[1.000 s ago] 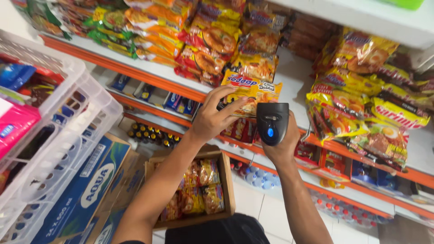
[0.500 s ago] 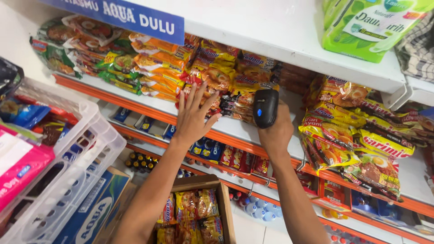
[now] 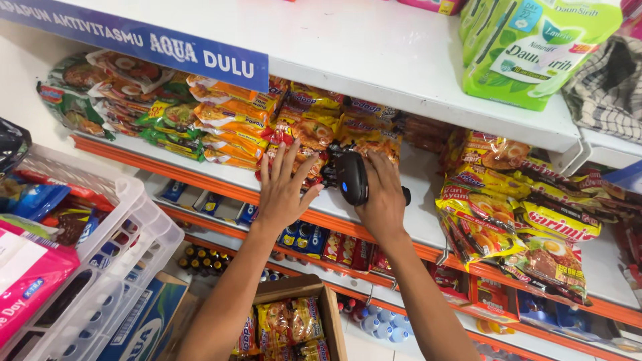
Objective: The person scans packages of instant noodles on shelves and in a box using a handheld barcode scanner.
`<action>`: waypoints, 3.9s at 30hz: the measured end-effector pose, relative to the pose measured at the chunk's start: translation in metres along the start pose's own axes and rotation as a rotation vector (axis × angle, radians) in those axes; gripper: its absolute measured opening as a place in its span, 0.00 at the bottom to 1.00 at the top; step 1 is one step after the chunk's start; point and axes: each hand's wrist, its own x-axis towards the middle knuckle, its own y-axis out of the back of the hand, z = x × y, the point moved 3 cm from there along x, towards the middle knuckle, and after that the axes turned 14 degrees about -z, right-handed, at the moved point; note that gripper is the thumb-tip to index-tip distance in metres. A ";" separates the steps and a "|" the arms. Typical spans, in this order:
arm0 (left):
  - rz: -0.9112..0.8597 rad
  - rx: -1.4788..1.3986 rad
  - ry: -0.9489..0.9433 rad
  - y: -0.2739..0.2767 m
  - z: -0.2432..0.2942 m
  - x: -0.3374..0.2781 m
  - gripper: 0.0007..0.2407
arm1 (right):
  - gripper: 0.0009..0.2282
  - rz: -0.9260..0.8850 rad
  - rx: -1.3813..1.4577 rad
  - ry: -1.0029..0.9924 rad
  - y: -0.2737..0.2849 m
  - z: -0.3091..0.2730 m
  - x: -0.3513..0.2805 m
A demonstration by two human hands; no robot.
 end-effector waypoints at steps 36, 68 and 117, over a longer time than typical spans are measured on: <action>-0.618 -0.894 0.892 -0.259 0.034 -0.474 0.16 | 0.13 -0.908 1.183 -1.194 -0.176 -0.042 -0.421; -0.561 -0.760 1.182 -0.342 0.099 -0.461 0.21 | 0.20 -0.897 1.407 -1.324 -0.171 -0.033 -0.425; 0.214 -2.417 0.788 -0.057 0.119 -0.268 0.14 | 0.21 -0.110 1.530 -0.648 -0.061 -0.076 -0.249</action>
